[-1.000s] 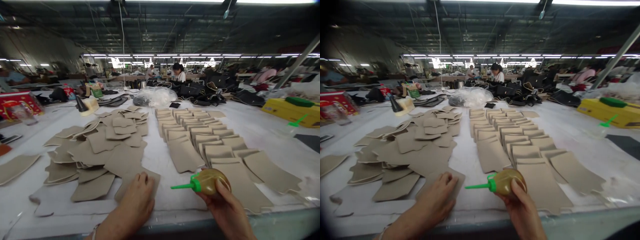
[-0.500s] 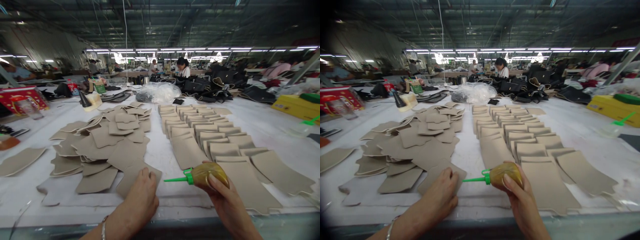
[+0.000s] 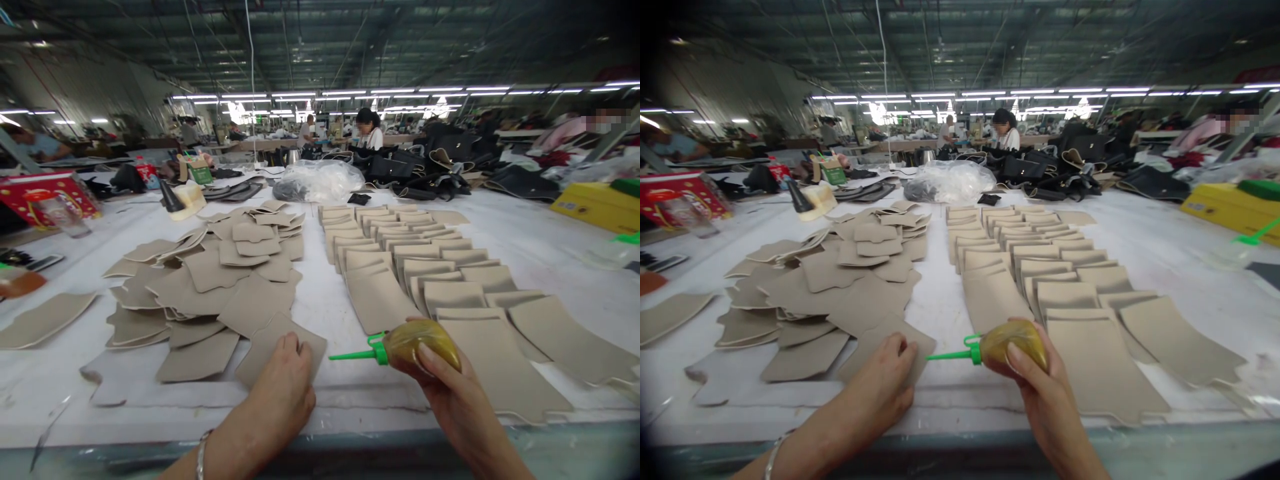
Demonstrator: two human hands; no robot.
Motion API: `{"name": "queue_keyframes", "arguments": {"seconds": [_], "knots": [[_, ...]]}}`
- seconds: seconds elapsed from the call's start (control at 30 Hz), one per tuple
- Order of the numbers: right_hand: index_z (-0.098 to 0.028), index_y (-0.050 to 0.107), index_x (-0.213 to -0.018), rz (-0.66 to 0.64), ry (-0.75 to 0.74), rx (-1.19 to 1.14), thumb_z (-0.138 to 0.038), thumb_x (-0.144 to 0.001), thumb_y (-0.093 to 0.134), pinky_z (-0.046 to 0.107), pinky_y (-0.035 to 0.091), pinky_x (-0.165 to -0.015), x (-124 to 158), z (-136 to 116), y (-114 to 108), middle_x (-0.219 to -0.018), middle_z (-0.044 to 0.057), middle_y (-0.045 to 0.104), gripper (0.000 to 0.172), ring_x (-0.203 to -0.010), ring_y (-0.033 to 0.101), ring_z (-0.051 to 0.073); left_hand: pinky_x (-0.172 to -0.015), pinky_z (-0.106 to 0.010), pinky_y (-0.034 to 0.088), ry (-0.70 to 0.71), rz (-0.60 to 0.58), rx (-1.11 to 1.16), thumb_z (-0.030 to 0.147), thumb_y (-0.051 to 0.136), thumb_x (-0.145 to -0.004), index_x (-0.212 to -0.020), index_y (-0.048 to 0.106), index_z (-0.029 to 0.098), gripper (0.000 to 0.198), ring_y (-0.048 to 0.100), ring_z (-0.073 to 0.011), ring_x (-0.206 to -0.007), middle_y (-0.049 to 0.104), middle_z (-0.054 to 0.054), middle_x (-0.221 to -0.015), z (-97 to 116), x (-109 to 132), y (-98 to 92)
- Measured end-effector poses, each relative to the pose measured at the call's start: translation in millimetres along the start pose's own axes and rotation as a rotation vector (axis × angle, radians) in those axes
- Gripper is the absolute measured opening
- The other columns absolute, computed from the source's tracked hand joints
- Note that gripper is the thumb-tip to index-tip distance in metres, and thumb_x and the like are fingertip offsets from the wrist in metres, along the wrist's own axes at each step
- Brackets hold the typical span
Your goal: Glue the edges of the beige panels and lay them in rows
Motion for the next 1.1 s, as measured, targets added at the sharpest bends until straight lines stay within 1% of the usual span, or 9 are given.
{"name": "queue_keyframes", "arguments": {"seconds": [0.17,0.33,0.47,0.57,0.67,0.73,0.83,0.93,1.1], "knots": [[-0.022,0.061,-0.108,-0.004,-0.001,-0.01,-0.032,-0.064,0.084,0.03,0.058,-0.07,-2,3,-2,-0.093,0.007,0.066,0.051,-0.082,0.062,0.023,-0.097,-0.035,0.037,-0.01,-0.017,-0.01,0.006,0.048,-0.069,-0.103,0.055,0.01,0.035,0.044,-0.0243,-0.106,0.047,-0.014,-0.112,-2,1,1.2],[-0.023,0.059,-0.11,-0.014,0.007,0.001,-0.033,-0.065,0.083,0.032,0.057,-0.072,-3,7,-2,-0.094,0.006,0.065,0.052,-0.084,0.062,0.024,-0.096,-0.036,0.037,-0.054,-0.031,-0.076,0.005,0.049,-0.066,-0.1,0.056,0.008,0.034,0.045,-0.0255,-0.103,0.049,-0.015,-0.108,8,0,-2.2],[-0.023,0.057,-0.111,-0.023,-0.035,0.061,-0.035,-0.066,0.083,0.032,0.057,-0.071,-2,-1,2,-0.091,0.006,0.064,0.054,-0.083,0.061,0.024,-0.091,-0.039,0.04,-0.062,-0.023,-0.167,0.005,0.049,-0.068,-0.102,0.056,0.005,0.035,0.047,-0.0288,-0.101,0.052,-0.018,-0.107,15,-5,-4.0],[-0.022,0.055,-0.112,-0.017,-0.081,0.153,-0.038,-0.065,0.083,0.032,0.056,-0.07,0,-11,4,-0.088,0.005,0.063,0.057,-0.081,0.06,0.024,-0.088,-0.039,0.041,-0.06,-0.014,-0.231,0.001,0.045,-0.069,-0.102,0.058,0.004,0.036,0.048,-0.0291,-0.1,0.054,-0.019,-0.104,9,-7,-6.4],[-0.022,0.054,-0.113,-0.025,-0.165,0.285,-0.042,-0.067,0.081,0.028,0.054,-0.068,2,-20,6,-0.088,0.004,0.062,0.057,-0.079,0.059,0.022,-0.085,-0.034,0.042,-0.037,-0.007,-0.227,0.001,0.04,-0.074,-0.1,0.061,0.009,0.034,0.052,-0.0247,-0.095,0.056,-0.015,-0.1,-1,-9,-13.0],[-0.023,0.053,-0.114,-0.046,-0.231,0.383,-0.045,-0.069,0.078,0.027,0.051,-0.068,2,-24,9,-0.088,0.003,0.061,0.056,-0.079,0.058,0.022,-0.081,-0.03,0.042,-0.025,-0.019,-0.192,0.007,0.038,-0.082,-0.099,0.063,0.015,0.032,0.054,-0.0205,-0.087,0.057,-0.011,-0.095,-8,-10,-16.1],[-0.024,0.052,-0.115,-0.072,-0.337,0.548,-0.045,-0.073,0.076,0.027,0.048,-0.069,2,-30,18,-0.091,0.002,0.059,0.053,-0.079,0.058,0.021,-0.075,-0.025,0.042,0.007,-0.004,-0.11,0.012,0.034,-0.088,-0.107,0.064,0.022,0.036,0.056,-0.0158,-0.079,0.058,-0.007,-0.088,-14,-16,-17.1],[-0.025,0.051,-0.116,-0.11,-0.448,0.706,-0.045,-0.074,0.075,0.03,0.047,-0.074,1,-36,32,-0.099,0.004,0.058,0.052,-0.083,0.058,0.023,-0.073,-0.023,0.04,0.072,0.08,-0.013,0.012,0.033,-0.088,-0.119,0.059,0.026,0.042,0.057,-0.0144,-0.079,0.058,-0.004,-0.087,-14,-22,-17.3],[-0.026,0.05,-0.118,-0.195,-0.594,0.851,-0.043,-0.077,0.073,0.031,0.044,-0.083,2,-39,56,-0.109,0.004,0.056,0.05,-0.093,0.056,0.024,-0.073,-0.025,0.04,0.119,0.123,0.083,0.014,0.032,-0.088,-0.116,0.06,0.028,0.042,0.058,-0.0162,-0.078,0.058,-0.003,-0.082,-14,-25,-17.4]]}}
Point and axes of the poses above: each hand's wrist, its own x-axis away from the middle knuckle, its own y-axis out of the palm, z = x × y, the point moved 9 cm from there along -x, towards the middle knuckle
